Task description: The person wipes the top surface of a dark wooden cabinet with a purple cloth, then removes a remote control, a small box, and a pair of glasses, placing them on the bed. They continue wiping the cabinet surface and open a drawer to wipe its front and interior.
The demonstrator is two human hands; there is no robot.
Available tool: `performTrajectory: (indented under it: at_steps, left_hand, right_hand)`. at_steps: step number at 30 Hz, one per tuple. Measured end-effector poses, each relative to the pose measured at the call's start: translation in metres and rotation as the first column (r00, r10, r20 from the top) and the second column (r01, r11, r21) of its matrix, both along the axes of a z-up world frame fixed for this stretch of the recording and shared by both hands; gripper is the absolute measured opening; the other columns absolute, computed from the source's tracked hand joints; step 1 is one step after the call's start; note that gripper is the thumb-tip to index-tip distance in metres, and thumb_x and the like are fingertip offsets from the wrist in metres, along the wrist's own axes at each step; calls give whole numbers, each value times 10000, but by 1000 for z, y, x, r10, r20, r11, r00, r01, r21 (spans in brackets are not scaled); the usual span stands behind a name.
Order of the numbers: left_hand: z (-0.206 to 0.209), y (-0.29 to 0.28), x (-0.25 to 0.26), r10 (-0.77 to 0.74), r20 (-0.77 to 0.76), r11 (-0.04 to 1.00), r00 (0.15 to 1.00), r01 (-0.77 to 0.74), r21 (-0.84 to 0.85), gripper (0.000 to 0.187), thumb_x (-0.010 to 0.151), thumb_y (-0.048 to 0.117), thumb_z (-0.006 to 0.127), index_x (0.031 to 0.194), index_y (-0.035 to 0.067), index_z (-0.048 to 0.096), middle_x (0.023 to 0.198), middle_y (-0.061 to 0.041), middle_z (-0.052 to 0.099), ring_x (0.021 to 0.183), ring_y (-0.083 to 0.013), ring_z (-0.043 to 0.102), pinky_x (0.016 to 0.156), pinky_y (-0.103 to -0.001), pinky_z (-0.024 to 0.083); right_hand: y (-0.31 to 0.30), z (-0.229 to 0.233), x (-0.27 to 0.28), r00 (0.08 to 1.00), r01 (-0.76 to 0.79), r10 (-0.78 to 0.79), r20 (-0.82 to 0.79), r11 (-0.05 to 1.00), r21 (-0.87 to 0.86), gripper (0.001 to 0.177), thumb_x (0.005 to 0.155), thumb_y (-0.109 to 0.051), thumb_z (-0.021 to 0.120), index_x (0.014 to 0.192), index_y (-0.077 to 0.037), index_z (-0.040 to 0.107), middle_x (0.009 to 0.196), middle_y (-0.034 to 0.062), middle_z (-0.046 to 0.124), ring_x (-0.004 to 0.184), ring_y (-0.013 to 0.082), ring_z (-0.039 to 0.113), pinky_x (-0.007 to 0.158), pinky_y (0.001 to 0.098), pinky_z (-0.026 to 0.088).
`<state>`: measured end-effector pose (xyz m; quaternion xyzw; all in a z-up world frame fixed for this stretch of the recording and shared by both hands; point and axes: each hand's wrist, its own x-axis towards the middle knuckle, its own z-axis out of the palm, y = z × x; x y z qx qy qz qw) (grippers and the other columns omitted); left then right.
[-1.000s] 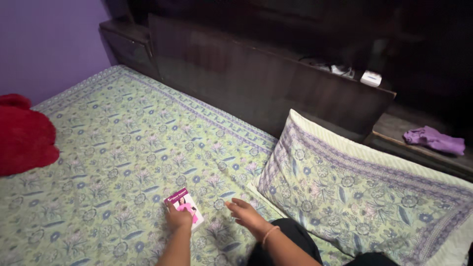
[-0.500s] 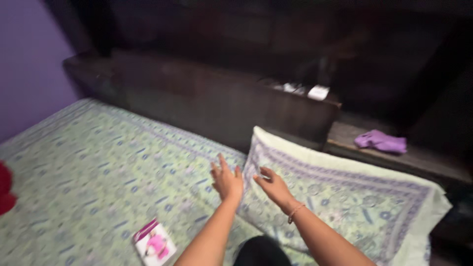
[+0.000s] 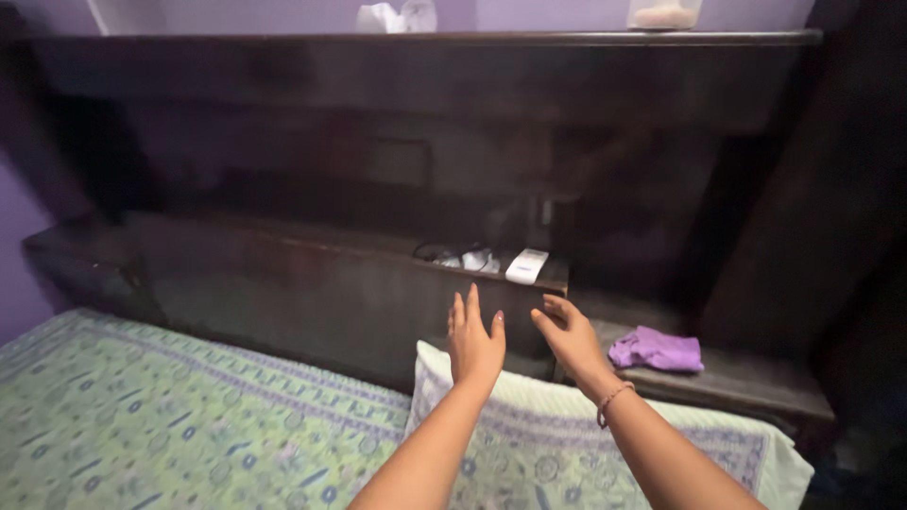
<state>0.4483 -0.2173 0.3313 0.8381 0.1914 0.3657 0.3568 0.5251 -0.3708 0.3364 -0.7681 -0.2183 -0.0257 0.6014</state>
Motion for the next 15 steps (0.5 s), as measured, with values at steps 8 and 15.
performTrajectory:
  at_steps: [8,15]
  left_hand:
    - [31,-11,60,-83,-61,993,995,78,-87,759,863,334,757,1525,202,410,1467,-155,543,1254,-401,588,1010,-474,506]
    - [33,-19,102,-64,-104,993,992,54,-101,760,813,328,816,1468,185,458,1434,-132,565,1245,-368,599,991,-461,522]
  right_hand:
    - [16,2,76,999,38,-37,21,998,-48,527,938,-246,565,1430,-56,553,1399,168,647,1309,266,608,1082,348,455]
    - [26,-10,106,999,47,-45,22,993,-108,501,998,-267,431,1431,-45,552,1396,196,641,1328,289,587,1097,343,426]
